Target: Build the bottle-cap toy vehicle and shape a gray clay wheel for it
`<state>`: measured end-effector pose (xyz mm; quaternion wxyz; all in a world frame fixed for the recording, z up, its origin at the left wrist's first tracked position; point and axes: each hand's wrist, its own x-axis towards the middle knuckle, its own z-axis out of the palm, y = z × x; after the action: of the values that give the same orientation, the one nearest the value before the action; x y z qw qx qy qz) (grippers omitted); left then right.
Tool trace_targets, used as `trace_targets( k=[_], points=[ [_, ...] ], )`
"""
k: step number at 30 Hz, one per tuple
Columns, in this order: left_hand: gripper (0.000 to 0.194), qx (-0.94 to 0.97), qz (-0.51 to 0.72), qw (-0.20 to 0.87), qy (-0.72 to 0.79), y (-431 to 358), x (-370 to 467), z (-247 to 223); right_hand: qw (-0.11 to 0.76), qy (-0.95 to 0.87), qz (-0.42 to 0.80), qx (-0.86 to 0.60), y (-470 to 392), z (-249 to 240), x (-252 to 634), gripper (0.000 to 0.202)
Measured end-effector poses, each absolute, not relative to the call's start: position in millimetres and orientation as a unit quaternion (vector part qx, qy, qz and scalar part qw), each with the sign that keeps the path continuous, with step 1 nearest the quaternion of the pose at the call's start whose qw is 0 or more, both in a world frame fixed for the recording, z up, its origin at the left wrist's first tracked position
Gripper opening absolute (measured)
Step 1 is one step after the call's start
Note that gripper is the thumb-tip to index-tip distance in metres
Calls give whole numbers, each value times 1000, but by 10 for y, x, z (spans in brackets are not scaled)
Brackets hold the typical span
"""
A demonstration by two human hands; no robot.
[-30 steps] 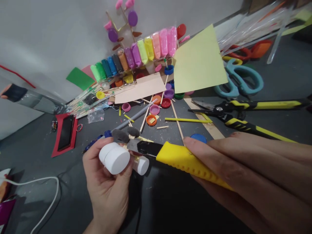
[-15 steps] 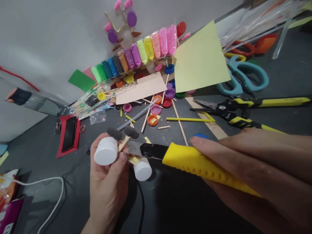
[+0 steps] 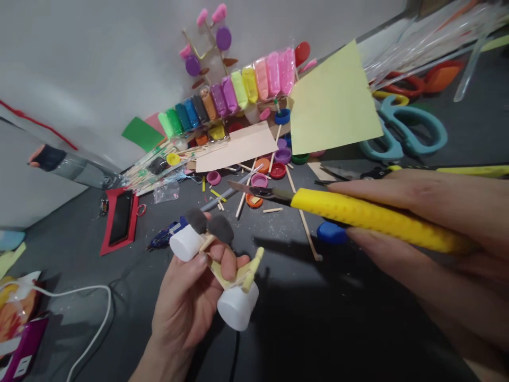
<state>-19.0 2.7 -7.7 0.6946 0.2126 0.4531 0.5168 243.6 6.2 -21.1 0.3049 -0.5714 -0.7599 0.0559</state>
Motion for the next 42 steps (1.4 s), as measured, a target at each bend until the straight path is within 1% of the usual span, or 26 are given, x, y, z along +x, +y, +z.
trace_targets(
  k=[2, 4, 5, 7, 10, 12, 14, 17, 19, 23, 27, 29, 31, 34, 39, 42],
  points=[
    [12, 196, 506, 710, 448, 30, -193, -84, 329, -769, 26, -548, 112, -236, 2393, 32],
    [11, 178, 505, 715, 450, 39, -195, -99, 314, -781, 1, -541, 150, -248, 2374, 34],
    [14, 170, 508, 713, 452, 45, -197, -108, 302, -785, -8, -541, 165, -247, 2373, 38],
    [27, 158, 512, 716, 447, 63, -207, -122, 287, -789, -20, -543, 193, -241, 2384, 43],
    [49, 139, 497, 756, 402, 92, -235, -134, 271, -782, -33, -560, 250, -248, 2416, 49],
    [55, 133, 482, 785, 364, 102, -253, -142, 250, -778, -35, -575, 304, -274, 2436, 52],
    [53, 134, 473, 803, 337, 102, -259, -156, 224, -773, -33, -593, 361, -307, 2451, 51],
    [41, 146, 464, 817, 311, 92, -247, -191, 176, -770, -11, -613, 425, -340, 2454, 42],
    [36, 162, 456, 821, 302, 89, -234, -215, 164, -771, 8, -616, 446, -350, 2448, 38],
    [33, 177, 445, 828, 292, 89, -219, -247, 194, -769, 27, -609, 472, -368, 2449, 40],
    [28, 177, 441, 844, 248, 70, -216, -264, 220, -766, 37, -603, 497, -359, 2490, 38],
    [29, 186, 438, 851, 221, 53, -212, -268, 259, -765, 86, -584, 489, -316, 2507, 36],
    [31, 194, 435, 856, 201, 37, -205, -272, 300, -765, 164, -546, 453, -253, 2513, 32],
    [35, 208, 442, 850, 196, 28, -201, -282, 327, -778, 233, -483, 363, -168, 2514, 27],
    [44, 235, 443, 851, 158, 35, -227, -332, 339, -818, 226, -406, 244, -136, 2518, 20],
    [46, 227, 437, 852, 177, 31, -243, -361, 329, -837, 226, -374, 222, -147, 2499, 19]
  ],
)
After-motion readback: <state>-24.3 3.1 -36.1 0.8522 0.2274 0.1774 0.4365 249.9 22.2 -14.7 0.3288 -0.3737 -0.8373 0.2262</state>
